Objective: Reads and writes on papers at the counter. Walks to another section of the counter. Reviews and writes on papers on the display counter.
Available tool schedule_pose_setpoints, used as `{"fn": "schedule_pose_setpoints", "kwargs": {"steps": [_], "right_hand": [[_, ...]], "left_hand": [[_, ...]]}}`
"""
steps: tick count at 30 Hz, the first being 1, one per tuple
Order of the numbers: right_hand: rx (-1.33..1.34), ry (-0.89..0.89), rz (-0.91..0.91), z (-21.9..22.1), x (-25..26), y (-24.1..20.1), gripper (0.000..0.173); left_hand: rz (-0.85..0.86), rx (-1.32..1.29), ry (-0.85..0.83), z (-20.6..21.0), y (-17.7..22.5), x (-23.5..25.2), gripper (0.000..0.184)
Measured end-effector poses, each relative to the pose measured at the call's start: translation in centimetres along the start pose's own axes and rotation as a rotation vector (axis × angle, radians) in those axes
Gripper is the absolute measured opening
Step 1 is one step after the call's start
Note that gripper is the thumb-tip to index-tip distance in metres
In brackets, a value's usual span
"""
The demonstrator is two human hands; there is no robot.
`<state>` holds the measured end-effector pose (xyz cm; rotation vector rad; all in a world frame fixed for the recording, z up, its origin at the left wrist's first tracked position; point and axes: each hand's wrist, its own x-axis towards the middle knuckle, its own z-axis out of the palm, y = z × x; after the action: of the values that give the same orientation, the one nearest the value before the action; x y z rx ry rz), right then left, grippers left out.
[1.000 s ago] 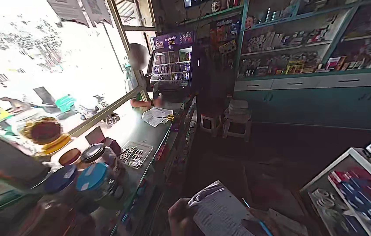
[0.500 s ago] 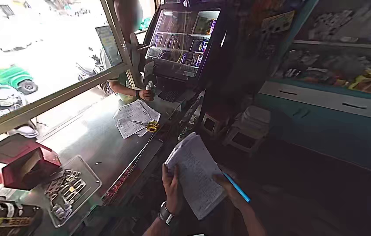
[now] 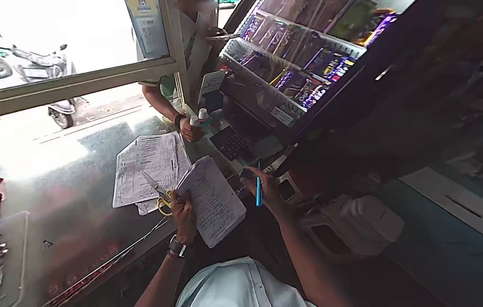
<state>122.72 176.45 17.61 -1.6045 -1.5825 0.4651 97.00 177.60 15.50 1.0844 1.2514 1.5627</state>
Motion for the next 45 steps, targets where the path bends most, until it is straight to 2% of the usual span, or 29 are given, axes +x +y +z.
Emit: {"fn": "schedule_pose_setpoints", "kwargs": {"steps": [3,5,8,11,14,16,20,22,25,28,33,36,42,45], "right_hand": [[-0.129,-0.043,-0.150,2.8,8.6,2.8,0.055],[-0.277,-0.148,-0.212,4.9,13.0,4.6,0.061],[-0.435,-0.343,-0.278,5.8,17.2,6.4,0.062],[-0.435,-0.337,-0.309,4.6,19.5,8.4,0.057],[-0.245,-0.289,-0.341,4.0,23.1,8.8,0.059],[-0.010,-0.218,-0.412,4.4,26.1,6.6,0.049],[0.386,-0.419,-0.442,6.2,31.4,2.2,0.056],[0.443,-0.491,-0.504,8.9,33.7,2.5,0.048],[0.460,-0.509,-0.505,9.8,34.5,2.8,0.042],[0.504,-0.351,-0.424,8.8,33.8,2.8,0.041],[0.682,-0.185,-0.232,3.6,33.8,0.8,0.042],[0.651,-0.192,-0.175,1.4,34.1,-0.7,0.036],[0.436,-0.253,-0.090,-1.0,33.3,-2.6,0.039],[0.429,-0.300,-0.098,-1.6,32.8,-2.9,0.041]], "left_hand": [[-0.005,0.096,0.072,3.6,-0.8,1.9,0.044],[0.002,0.159,0.125,5.3,-1.2,2.8,0.044],[-0.001,0.196,0.224,7.5,-2.5,3.7,0.047],[-0.031,0.324,0.290,9.3,-3.1,4.4,0.042],[-0.052,0.570,0.323,11.0,-3.4,5.0,0.043],[-0.043,0.704,0.341,12.0,-3.5,5.4,0.041],[-0.027,0.704,0.366,12.2,-4.1,5.0,0.043],[-0.013,0.677,0.386,12.0,-4.1,4.9,0.043],[0.015,0.672,0.414,11.9,-4.2,5.0,0.041],[-0.008,0.696,0.427,12.0,-4.5,4.9,0.041],[0.002,0.712,0.431,12.1,-4.5,5.1,0.037],[0.020,0.685,0.431,11.9,-4.5,5.2,0.039],[0.028,0.633,0.423,11.5,-4.8,5.2,0.039],[0.014,0.608,0.407,11.5,-4.8,5.2,0.039]]}}
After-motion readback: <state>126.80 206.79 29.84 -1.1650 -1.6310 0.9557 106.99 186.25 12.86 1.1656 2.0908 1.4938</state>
